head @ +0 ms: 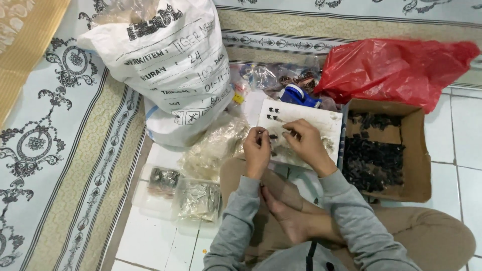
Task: The person sits on the floor and sorts small black objects from a cardboard box onto a white board. They pick up the objects one by one and place them in a row on the board.
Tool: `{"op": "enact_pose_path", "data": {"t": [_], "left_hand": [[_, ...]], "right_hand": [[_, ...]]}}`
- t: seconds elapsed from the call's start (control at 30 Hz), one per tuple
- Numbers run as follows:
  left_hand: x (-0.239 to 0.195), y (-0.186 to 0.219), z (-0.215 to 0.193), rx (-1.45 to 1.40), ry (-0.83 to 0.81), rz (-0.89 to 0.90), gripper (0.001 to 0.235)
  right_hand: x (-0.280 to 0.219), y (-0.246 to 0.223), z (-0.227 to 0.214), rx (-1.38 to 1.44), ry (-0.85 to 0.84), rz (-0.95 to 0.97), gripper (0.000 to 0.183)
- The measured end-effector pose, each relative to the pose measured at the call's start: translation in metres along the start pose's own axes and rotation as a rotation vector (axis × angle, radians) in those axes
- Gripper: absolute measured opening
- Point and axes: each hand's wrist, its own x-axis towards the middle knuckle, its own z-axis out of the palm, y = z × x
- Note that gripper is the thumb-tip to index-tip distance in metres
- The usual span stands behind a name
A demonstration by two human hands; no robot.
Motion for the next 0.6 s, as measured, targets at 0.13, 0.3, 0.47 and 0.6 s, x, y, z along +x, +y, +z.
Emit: {"op": "enact_pose_path", "data": {"t": [0.13,0.3,0.47,0.6], "left_hand": [[-0.004,-0.001,-0.009,-0.004,0.021,0.018,0.010],[-0.005,-0.030,-0.011,0.030,0.077,-0.013,0.010],[-0.006,-0.024,-0.017,0.019,0.091,-0.042,0.010],[-0.006,-0.033,-0.025,-0.024,0.106,-0.087,0.008]], "right_hand": [[-0.004,0.029,-0.010,-0.038,0.062,0.113,0.021],[0.019,0.057,0.006,-0.183,-0.177,0.287,0.047],[0.064,0.071,0.039,-0.254,-0.233,0.239,0.073],[0.084,0.068,0.057,-0.276,-0.280,0.290,0.086]]}}
